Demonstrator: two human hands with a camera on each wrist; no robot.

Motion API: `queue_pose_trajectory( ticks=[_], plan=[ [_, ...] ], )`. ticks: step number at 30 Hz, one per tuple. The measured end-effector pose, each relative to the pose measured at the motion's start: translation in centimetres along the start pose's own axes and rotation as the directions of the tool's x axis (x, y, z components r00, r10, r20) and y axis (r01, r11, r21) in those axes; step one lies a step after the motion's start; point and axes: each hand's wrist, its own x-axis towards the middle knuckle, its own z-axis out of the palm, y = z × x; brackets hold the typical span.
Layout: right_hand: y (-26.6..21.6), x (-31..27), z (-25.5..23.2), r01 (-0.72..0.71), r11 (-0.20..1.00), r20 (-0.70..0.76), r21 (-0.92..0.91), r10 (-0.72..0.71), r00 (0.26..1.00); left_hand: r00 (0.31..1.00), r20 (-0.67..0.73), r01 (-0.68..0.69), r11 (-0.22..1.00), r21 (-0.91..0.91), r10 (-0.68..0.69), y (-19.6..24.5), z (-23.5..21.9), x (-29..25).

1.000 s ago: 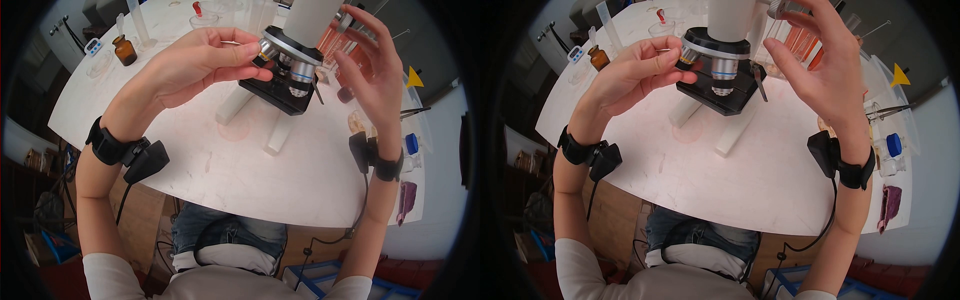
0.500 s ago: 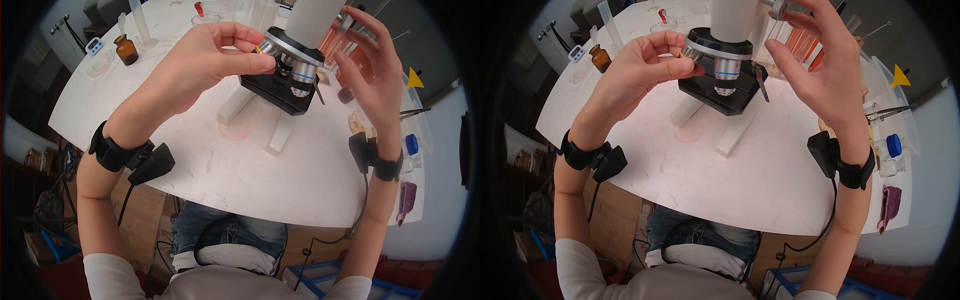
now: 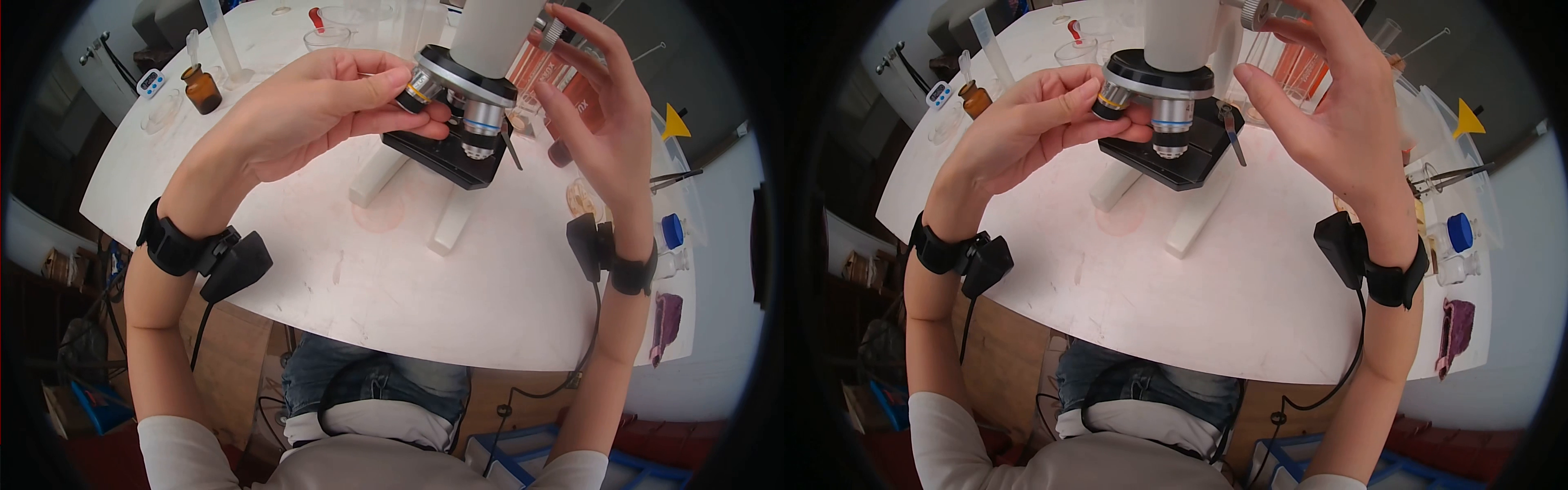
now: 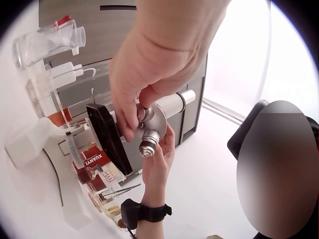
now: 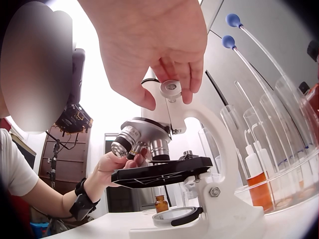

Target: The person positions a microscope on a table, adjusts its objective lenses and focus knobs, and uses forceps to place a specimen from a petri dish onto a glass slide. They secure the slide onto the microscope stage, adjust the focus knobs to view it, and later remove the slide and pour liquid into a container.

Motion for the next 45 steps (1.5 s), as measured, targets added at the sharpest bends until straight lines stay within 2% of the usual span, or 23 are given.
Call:
queue_pose_trajectory(
  ticks=[1, 3, 4, 5, 6, 10, 12, 16, 18, 22, 27, 28, 30, 31, 33, 34, 36, 37, 38, 39, 43, 45],
  plan=[
    [-0.3, 0.0, 0.1, -0.002, 1.000, 0.000, 0.000, 0.002, 1.000, 1.000, 0.001, 0.001, 1.000, -0.001, -0.001, 0.0, 0.0, 0.0],
    [-1.2, 0.4, 0.2, -0.288, 0.941, -0.055, 0.177, 0.302, 0.952, 1.000, -0.029, 0.011, 1.000, 0.022, -0.010, 0.2, 0.0, -0.1],
    [-0.9, 0.3, 0.3, -0.289, 0.941, -0.055, 0.177, 0.302, 0.952, 1.000, -0.028, 0.011, 1.000, 0.022, -0.010, 0.2, 0.1, -0.1],
    [-0.5, 0.2, 0.3, -0.120, 0.987, -0.056, 0.103, 0.126, 0.990, 0.997, -0.074, 0.014, 0.998, 0.065, -0.009, 0.3, 0.2, -0.1],
    [-0.1, 0.1, 0.4, 0.054, 0.998, -0.043, 0.030, -0.053, 0.998, 0.993, -0.120, 0.020, 0.994, 0.107, -0.007, 0.2, 0.3, -0.2],
    [-0.2, 0.0, 0.5, 0.007, 0.994, -0.041, 0.106, -0.003, 0.999, 0.985, -0.162, -0.034, 0.985, 0.171, 0.062, -0.1, 0.9, 0.0],
    [-1.4, 0.2, 0.6, 0.033, 0.999, -0.039, -0.019, -0.034, 0.999, 0.980, -0.190, -0.013, 0.981, 0.195, 0.051, -0.2, 0.8, 0.1],
    [-1.5, 0.2, 0.6, 0.015, 0.998, -0.043, -0.068, -0.018, 0.999, 0.979, -0.203, 0.032, 0.979, 0.203, 0.010, 0.5, 1.1, -0.4],
    [-0.3, 0.0, 0.4, 0.033, 0.999, -0.043, -0.008, -0.034, 0.999, 0.984, -0.172, 0.038, 0.999, 0.000, -0.037, 1.0, 1.2, -0.5],
    [0.2, 0.1, 0.2, 0.027, 0.999, -0.016, 0.040, -0.026, 1.000, 0.996, -0.082, 0.034, 0.998, -0.062, -0.039, 0.5, 0.3, -0.2],
    [0.2, 0.1, 0.2, 0.049, 0.998, -0.023, 0.043, -0.048, 0.999, 0.997, -0.077, -0.021, 0.993, 0.115, 0.030, -0.2, -0.5, 0.4],
    [1.4, -0.2, 1.1, 0.052, 0.998, -0.023, 0.043, -0.051, 0.998, 0.996, -0.078, -0.023, 0.993, 0.116, 0.032, -0.1, -0.4, 0.4],
    [4.6, -1.2, 3.5, 0.141, 0.894, -0.322, 0.426, 0.004, 0.947, 0.993, -0.116, 0.006, 0.983, 0.186, 0.016, 0.2, -0.1, 0.3],
    [5.3, -1.5, 2.7, 0.140, 0.893, -0.320, 0.427, 0.005, 0.947, 0.993, -0.117, 0.007, 0.983, 0.184, 0.015, 0.2, 0.0, 0.2],
    [5.2, -1.1, 0.9, 0.003, 0.946, -0.085, 0.325, 0.026, 0.996, 0.992, -0.128, 0.017, 0.982, 0.186, 0.007, 0.2, 0.3, 0.1],
    [5.1, -1.1, 1.4, 0.003, 0.946, -0.087, 0.324, 0.026, 0.996, 0.992, -0.126, 0.016, 0.982, 0.187, 0.007, 0.2, 0.3, 0.0],
    [4.2, -0.8, 3.1, 0.174, 0.901, -0.284, 0.397, -0.060, 0.957, 0.998, -0.061, 0.001, 0.991, 0.132, 0.007, 0.4, 0.0, -0.2],
    [3.4, -0.7, 2.5, 0.171, 0.902, -0.284, 0.396, -0.057, 0.957, 0.998, -0.059, 0.003, 0.991, 0.131, 0.005, 0.4, -0.1, -0.1],
    [1.2, -0.2, 1.3, 0.107, 0.974, -0.164, 0.198, -0.075, 0.984, 0.999, -0.042, 0.027, 0.999, 0.043, -0.025, 0.6, -0.3, 0.0],
    [0.0, 0.0, 0.5, 0.065, 0.998, -0.042, -0.014, -0.066, 0.997, 0.998, -0.023, 0.052, 0.998, -0.044, -0.053, 0.6, -0.4, 0.0],
    [0.1, 0.0, 0.2, 0.055, 0.998, -0.036, 0.005, -0.055, 0.998, 1.000, -0.008, 0.019, 1.000, -0.012, -0.019, 0.7, -0.4, 0.2],
    [0.6, 0.1, 0.0, 0.062, 0.997, -0.009, 0.045, -0.061, 0.998, 0.997, 0.026, 0.066, 0.996, 0.065, -0.067, 0.9, -0.7, 0.2]
  ],
)
